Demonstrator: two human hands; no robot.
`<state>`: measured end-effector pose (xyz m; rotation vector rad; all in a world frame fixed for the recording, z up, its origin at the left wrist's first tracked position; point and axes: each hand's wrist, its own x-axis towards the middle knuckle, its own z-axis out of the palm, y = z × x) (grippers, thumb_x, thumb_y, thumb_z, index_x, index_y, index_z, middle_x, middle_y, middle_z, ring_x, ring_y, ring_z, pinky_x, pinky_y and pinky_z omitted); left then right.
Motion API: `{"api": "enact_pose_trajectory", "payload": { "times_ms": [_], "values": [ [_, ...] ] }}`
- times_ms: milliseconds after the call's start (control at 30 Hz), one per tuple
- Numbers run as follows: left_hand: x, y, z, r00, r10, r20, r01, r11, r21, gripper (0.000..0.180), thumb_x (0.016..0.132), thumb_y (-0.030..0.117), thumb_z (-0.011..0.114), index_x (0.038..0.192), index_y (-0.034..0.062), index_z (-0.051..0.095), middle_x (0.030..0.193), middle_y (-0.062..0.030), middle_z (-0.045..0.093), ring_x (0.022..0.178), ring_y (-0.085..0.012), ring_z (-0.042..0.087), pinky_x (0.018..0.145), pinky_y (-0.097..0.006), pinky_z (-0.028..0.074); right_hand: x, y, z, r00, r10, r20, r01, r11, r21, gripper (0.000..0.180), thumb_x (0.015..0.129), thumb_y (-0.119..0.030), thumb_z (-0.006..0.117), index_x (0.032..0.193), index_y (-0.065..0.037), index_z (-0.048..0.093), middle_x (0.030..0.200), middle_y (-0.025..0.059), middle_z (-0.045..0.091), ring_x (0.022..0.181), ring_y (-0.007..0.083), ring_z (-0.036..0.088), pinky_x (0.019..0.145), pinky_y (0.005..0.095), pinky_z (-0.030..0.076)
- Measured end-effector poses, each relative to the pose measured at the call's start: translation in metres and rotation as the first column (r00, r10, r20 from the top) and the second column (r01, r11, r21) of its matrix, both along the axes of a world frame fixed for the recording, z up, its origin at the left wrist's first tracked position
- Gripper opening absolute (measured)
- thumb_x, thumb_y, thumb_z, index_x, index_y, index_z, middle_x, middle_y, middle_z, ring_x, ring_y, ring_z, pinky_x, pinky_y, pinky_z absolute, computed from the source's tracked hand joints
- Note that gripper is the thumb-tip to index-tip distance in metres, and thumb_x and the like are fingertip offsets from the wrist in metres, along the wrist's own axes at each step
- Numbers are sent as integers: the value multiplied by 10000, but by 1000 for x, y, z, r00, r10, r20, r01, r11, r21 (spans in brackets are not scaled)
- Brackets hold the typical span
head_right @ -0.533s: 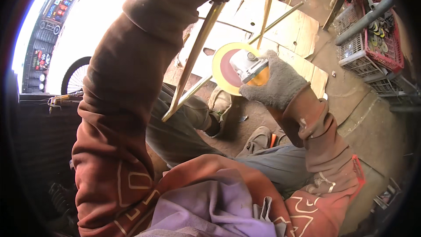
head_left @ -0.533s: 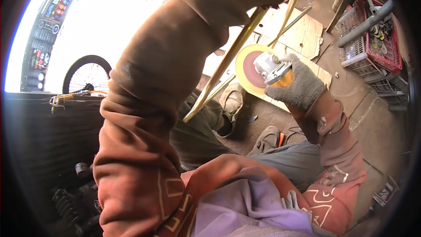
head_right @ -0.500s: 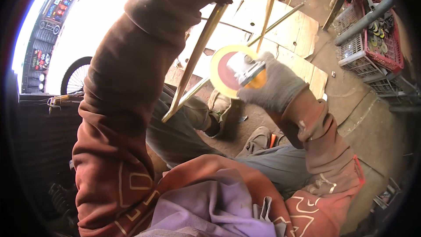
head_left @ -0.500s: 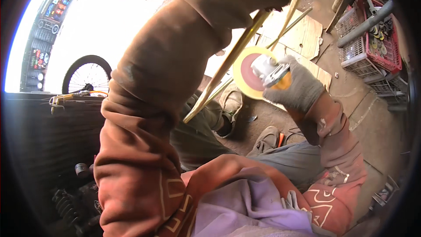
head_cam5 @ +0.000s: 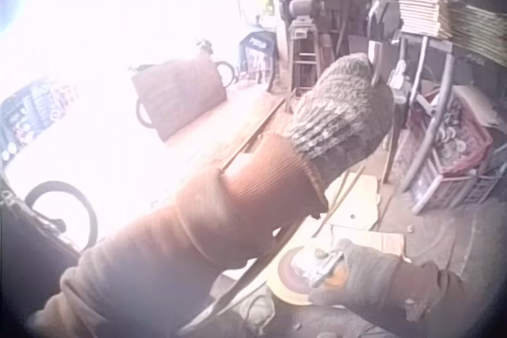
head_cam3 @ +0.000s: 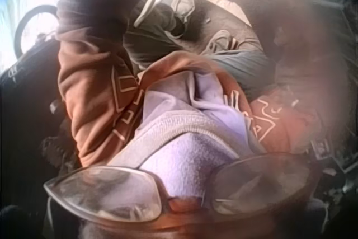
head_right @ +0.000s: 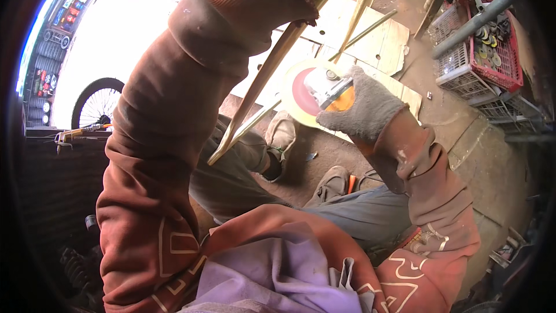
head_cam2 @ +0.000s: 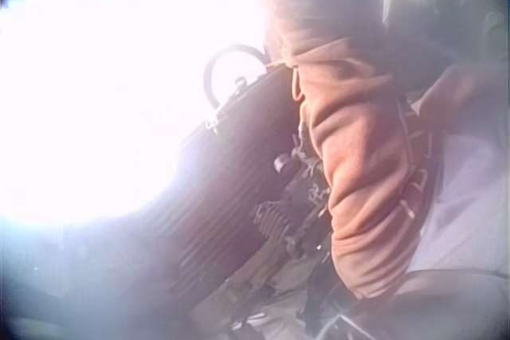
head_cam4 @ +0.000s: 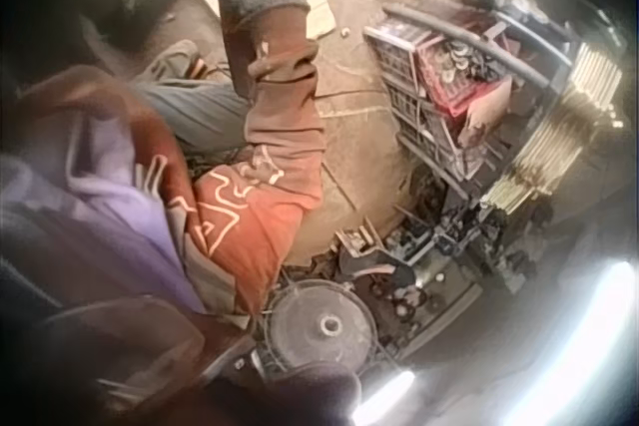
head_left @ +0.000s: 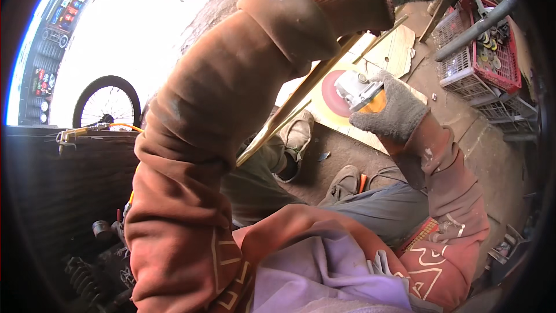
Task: The person is using a handheld power grinder to smooth the surfaces and joints of a metal chair frame. They hold the metal frame by hand, rotating it on a piece of cardboard on the floor while applying the grinding disc to various sections.
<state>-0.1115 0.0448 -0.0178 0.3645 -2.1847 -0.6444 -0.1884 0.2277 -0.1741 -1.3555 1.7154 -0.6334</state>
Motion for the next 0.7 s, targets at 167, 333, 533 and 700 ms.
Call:
{"api": "enact_pose_trajectory", "payload": {
  "times_ms": [167,333,533,700],
  "values": [
    [9,-3,-4,999,31,-14,-34,979,-203,210,890,145,624,1037,14,699,982,-164,688,972,-287,665,862,-383,510,59,14,-10,857,383,-346,-420,907,-35,594,784,-295,863,1245,-74,560,1238,168,664,1074,290,678,950,403,544],
    [2,-8,-13,996,64,-59,-86,648,-757,192,872,103,634,1031,16,699,996,-145,678,982,-265,652,870,-365,502,43,24,9,997,80,-17,-79,995,55,642,772,-289,878,1262,-37,548,1193,167,676,1039,249,680,905,390,556],
    [-10,-6,-9,933,348,-87,-59,-92,-994,180,856,76,658,1021,15,698,1016,-128,675,1000,-246,647,878,-352,501,-6,1,2,963,-152,222,143,988,56,637,758,-203,877,1249,25,540,1146,120,698,1025,170,667,882,331,560],
    [-13,10,5,990,73,120,-34,953,-302,224,958,189,638,1028,-20,677,905,-182,691,870,-314,691,780,-424,551,50,24,-18,685,381,-621,-656,692,-299,402,962,-359,604,1324,-189,632,1216,21,712,1083,300,644,1039,403,417]
  ]
}}
